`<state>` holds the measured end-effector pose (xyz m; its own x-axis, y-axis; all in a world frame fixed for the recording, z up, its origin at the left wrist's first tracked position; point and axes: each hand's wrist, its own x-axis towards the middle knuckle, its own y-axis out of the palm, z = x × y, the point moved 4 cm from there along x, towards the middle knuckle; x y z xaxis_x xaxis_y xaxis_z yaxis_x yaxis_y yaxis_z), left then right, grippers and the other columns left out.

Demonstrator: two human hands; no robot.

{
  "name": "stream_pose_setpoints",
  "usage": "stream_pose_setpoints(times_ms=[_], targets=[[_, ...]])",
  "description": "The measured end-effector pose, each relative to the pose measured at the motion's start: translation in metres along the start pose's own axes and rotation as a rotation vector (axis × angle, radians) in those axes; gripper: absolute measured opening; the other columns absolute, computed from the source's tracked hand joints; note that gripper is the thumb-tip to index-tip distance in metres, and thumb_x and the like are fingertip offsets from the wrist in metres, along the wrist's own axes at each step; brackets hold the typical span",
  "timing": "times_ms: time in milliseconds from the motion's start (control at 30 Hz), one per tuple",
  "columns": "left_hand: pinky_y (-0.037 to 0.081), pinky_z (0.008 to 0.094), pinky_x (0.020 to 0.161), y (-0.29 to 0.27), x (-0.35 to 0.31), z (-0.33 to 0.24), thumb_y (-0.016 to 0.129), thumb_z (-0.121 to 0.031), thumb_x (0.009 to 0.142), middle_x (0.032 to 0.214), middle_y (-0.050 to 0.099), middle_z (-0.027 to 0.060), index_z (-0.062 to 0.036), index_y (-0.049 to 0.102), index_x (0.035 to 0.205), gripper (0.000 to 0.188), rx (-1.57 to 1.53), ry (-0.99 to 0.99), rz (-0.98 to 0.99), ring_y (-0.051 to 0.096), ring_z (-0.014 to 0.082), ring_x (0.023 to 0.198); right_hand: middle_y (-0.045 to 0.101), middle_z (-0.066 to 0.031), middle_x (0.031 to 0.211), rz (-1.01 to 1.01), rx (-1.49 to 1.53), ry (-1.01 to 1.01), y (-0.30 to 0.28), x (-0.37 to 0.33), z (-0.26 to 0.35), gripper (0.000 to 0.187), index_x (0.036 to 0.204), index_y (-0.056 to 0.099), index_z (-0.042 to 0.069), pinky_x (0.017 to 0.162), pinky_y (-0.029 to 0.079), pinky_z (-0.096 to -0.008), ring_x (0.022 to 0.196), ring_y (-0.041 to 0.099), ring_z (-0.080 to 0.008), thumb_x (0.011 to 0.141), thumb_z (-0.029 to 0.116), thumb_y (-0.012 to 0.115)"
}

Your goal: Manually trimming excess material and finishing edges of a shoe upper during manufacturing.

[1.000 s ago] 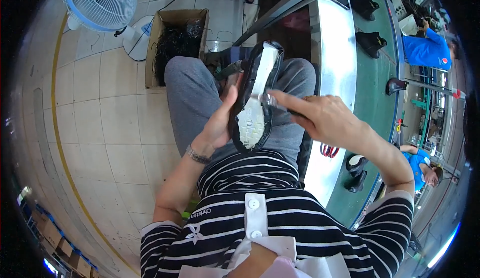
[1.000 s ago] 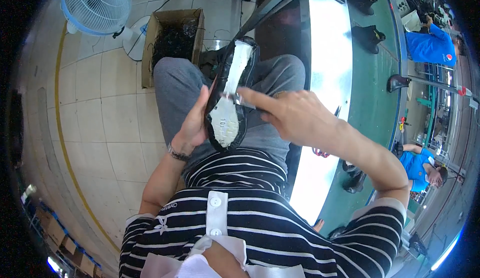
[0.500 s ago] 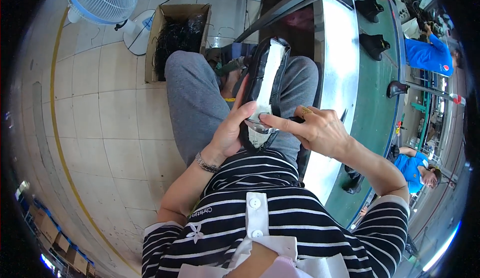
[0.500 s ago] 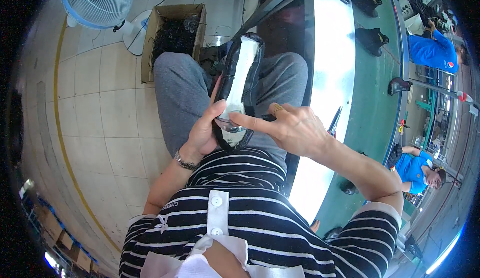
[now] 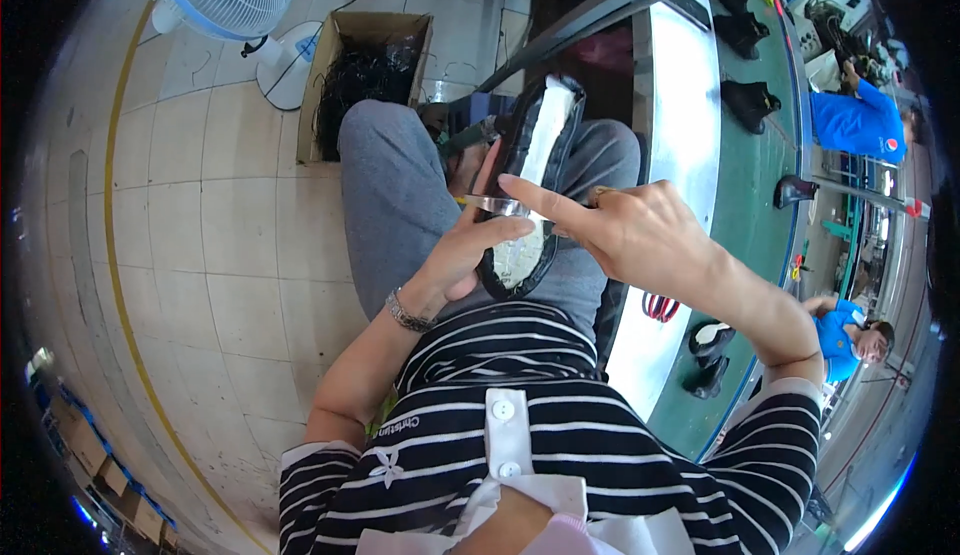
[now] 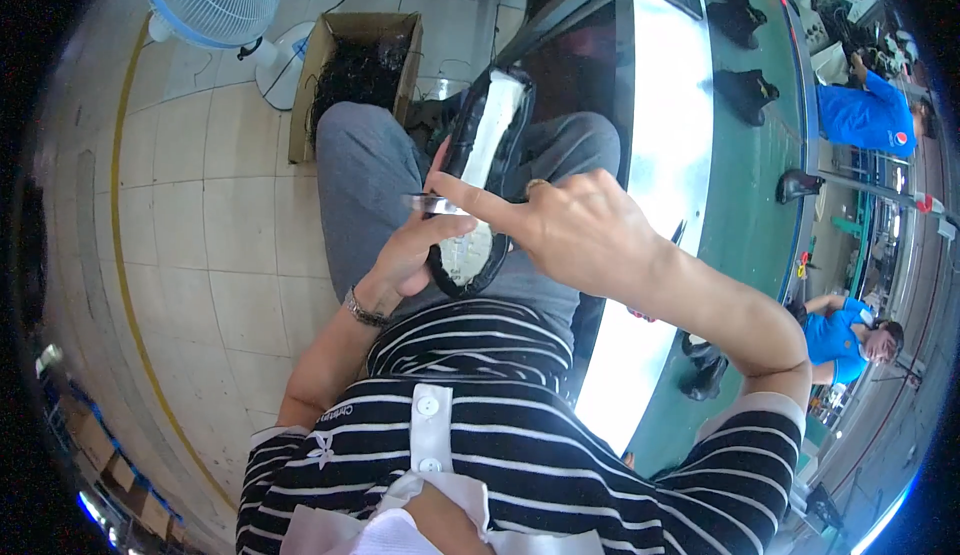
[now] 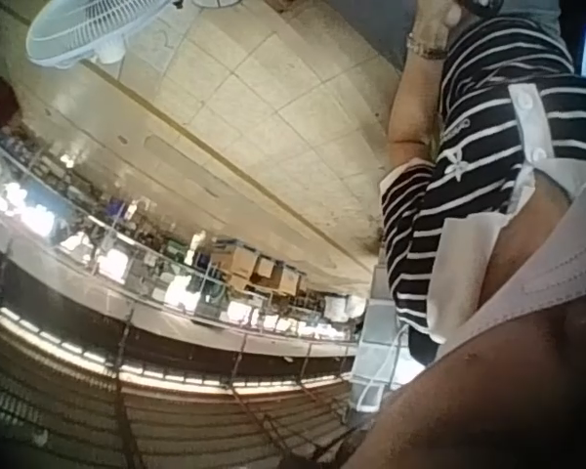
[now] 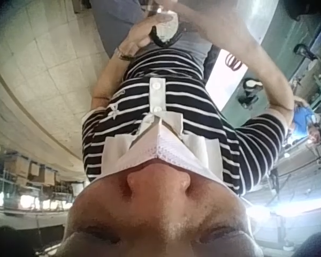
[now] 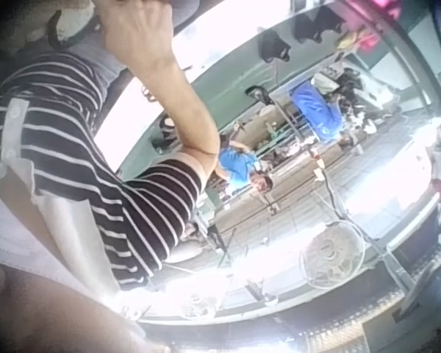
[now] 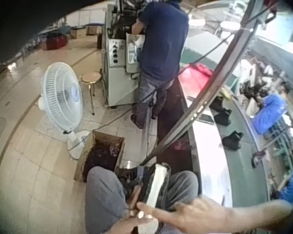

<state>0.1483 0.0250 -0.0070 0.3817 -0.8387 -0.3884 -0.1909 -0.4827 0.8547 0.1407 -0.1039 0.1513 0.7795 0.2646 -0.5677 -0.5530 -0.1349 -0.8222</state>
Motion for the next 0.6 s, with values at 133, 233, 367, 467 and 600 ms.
stream_pose_setpoints(times_ms=[133, 233, 367, 467, 600], targets=[[0.052, 0.0321, 0.091, -0.01, -0.005, 0.011, 0.068, -0.004, 0.086, 0.12, 0.058, 0.0086, -0.006, 0.038, 0.135, 0.057, 0.038, -0.096, -0.025, 0.06, 0.0172, 0.11, 0.061, -0.0036, 0.06, -0.348, 0.19, -0.128, -0.001, -0.009, 0.01, 0.073, 0.151, 0.029, 0.03, 0.035, 0.041, -0.0306, 0.04, 0.055, -0.0151, 0.088, 0.014, 0.063], [0.047, 0.0348, 0.099, -0.009, -0.008, 0.007, 0.063, -0.014, 0.093, 0.129, 0.054, 0.0097, -0.0086, 0.034, 0.142, 0.057, 0.193, 0.021, 0.153, 0.055, 0.0187, 0.119, 0.06, -0.0045, 0.061, -0.072, 0.036, -0.034, 0.014, 0.0, 0.0, 0.07, 0.151, 0.028, 0.031, 0.035, 0.041, -0.0292, 0.042, 0.057, -0.016, 0.092, 0.021, 0.062], [0.035, 0.0396, 0.111, -0.011, -0.013, 0.011, 0.044, -0.033, 0.103, 0.147, 0.039, 0.0093, -0.012, 0.018, 0.153, 0.06, -0.334, -0.082, 0.29, 0.036, 0.0212, 0.138, 0.06, -0.0052, 0.058, -0.346, 0.246, -0.049, 0.003, -0.007, -0.002, 0.072, 0.153, 0.02, 0.031, 0.036, 0.04, -0.0334, 0.042, 0.057, -0.0203, 0.093, 0.02, 0.06], [0.039, 0.0426, 0.109, 0.003, -0.012, 0.013, 0.044, -0.043, 0.101, 0.142, 0.043, 0.0143, -0.0124, 0.018, 0.152, 0.065, -0.02, 0.111, 0.045, 0.045, 0.024, 0.131, 0.06, -0.0058, 0.058, -0.077, 0.217, 0.13, 0.018, 0.004, -0.01, 0.067, 0.152, 0.026, 0.029, 0.037, 0.04, -0.033, 0.041, 0.056, -0.021, 0.094, 0.022, 0.059], [0.039, 0.0341, 0.106, 0.0, -0.012, 0.013, 0.045, -0.021, 0.103, 0.145, 0.036, 0.0098, -0.0144, 0.013, 0.155, 0.061, 0.162, 0.266, -0.073, 0.042, 0.0169, 0.129, 0.059, -0.0059, 0.057, -0.224, 0.174, -0.046, 0.001, -0.002, -0.001, 0.066, 0.152, 0.026, 0.025, 0.037, 0.042, -0.0316, 0.04, 0.055, -0.0193, 0.095, 0.02, 0.058]])
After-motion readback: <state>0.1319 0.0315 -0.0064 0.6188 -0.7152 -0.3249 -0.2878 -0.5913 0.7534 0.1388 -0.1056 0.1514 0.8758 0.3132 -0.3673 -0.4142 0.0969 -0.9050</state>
